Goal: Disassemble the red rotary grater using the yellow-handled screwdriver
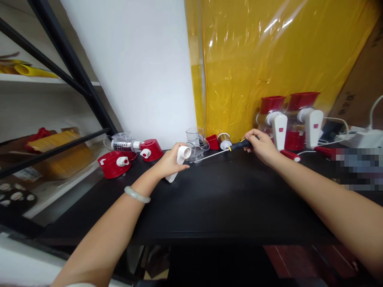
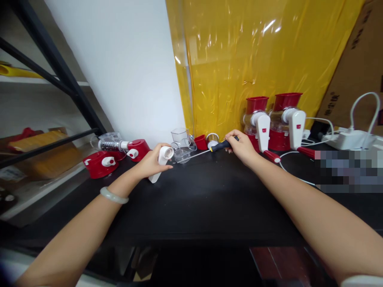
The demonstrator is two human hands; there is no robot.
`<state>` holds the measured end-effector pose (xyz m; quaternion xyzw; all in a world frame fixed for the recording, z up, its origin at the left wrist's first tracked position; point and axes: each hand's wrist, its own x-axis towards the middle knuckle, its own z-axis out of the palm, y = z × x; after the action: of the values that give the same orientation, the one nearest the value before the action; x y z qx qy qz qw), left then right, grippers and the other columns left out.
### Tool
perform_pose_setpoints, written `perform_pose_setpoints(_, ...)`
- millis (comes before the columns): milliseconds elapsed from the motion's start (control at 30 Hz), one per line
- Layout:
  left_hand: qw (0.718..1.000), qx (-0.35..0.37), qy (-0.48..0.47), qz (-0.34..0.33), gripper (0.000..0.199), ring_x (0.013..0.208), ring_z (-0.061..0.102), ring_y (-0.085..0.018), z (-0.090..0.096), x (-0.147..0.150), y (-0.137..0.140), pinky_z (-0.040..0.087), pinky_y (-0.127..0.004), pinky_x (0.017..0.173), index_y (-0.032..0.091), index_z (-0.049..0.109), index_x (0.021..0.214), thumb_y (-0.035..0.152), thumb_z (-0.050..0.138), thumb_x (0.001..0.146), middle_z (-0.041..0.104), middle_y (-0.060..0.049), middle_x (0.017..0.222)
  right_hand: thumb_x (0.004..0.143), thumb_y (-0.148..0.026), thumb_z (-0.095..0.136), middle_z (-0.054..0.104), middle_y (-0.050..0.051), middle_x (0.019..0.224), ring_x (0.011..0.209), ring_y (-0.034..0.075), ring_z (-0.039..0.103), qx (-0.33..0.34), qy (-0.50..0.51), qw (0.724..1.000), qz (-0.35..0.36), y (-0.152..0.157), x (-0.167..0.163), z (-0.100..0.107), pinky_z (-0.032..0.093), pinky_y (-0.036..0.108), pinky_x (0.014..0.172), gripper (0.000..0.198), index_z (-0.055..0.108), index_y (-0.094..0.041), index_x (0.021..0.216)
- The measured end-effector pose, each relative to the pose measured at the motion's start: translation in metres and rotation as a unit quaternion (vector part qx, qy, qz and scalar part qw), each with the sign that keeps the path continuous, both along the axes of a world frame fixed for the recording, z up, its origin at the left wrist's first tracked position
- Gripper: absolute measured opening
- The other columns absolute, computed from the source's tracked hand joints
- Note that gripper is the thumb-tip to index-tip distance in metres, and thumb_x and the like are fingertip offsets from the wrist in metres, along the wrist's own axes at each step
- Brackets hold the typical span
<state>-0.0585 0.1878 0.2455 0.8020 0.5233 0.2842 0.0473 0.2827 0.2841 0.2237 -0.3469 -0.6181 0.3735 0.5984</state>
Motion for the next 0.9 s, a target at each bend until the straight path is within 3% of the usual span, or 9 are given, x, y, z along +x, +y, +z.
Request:
perform_pose_setpoints(233, 0.998, -0.021, 0.027, -0.056, 0.056, 0.094, 0.064, -0.022, 0.0, 0.011, -0.005, 0.047, -0.032, 0.083, 0.024, 0.048, 0.122, 0.033, 0.073, 0.073, 0.065, -0.004, 0.11, 0.08, -0.024, 0.06, 0.057, -0.004, 0.052, 0.041, 0.01, 0.052, 0.004, -0.023, 1.0, 0.006, -0.004, -0.002, 0.002, 0.04, 0.019, 0.039, 0.009, 0.056, -0.02, 0.073)
perform_pose_setpoints(567, 0.995, -0.065, 0.06, -0.053, 0.049, 0.083, 0.066, -0.021, 0.004, 0.013, -0.01, 0.047, -0.029, 0.072, 0.025, 0.048, 0.123, 0.029, 0.064, 0.077, 0.068, -0.002, 0.096, 0.08, -0.029, 0.063, 0.056, -0.005, 0.05, 0.04, 0.01, 0.052, 0.009, -0.022, 1.0, 0.02, -0.004, -0.001, 0.0, 0.039, 0.019, 0.038, 0.014, 0.055, -0.021, 0.073)
perform_pose_setpoints(900, 0.994, -0.07, 0.047, -0.065, 0.056, 0.09, 0.065, -0.023, 0.004, 0.014, -0.009, 0.049, -0.031, 0.078, 0.025, 0.049, 0.123, 0.03, 0.07, 0.072, 0.067, -0.002, 0.103, 0.079, -0.026, 0.062, 0.056, -0.005, 0.049, 0.038, 0.009, 0.052, 0.003, -0.023, 1.0, 0.015, -0.004, -0.002, 0.0, 0.038, 0.018, 0.038, 0.011, 0.056, -0.02, 0.072)
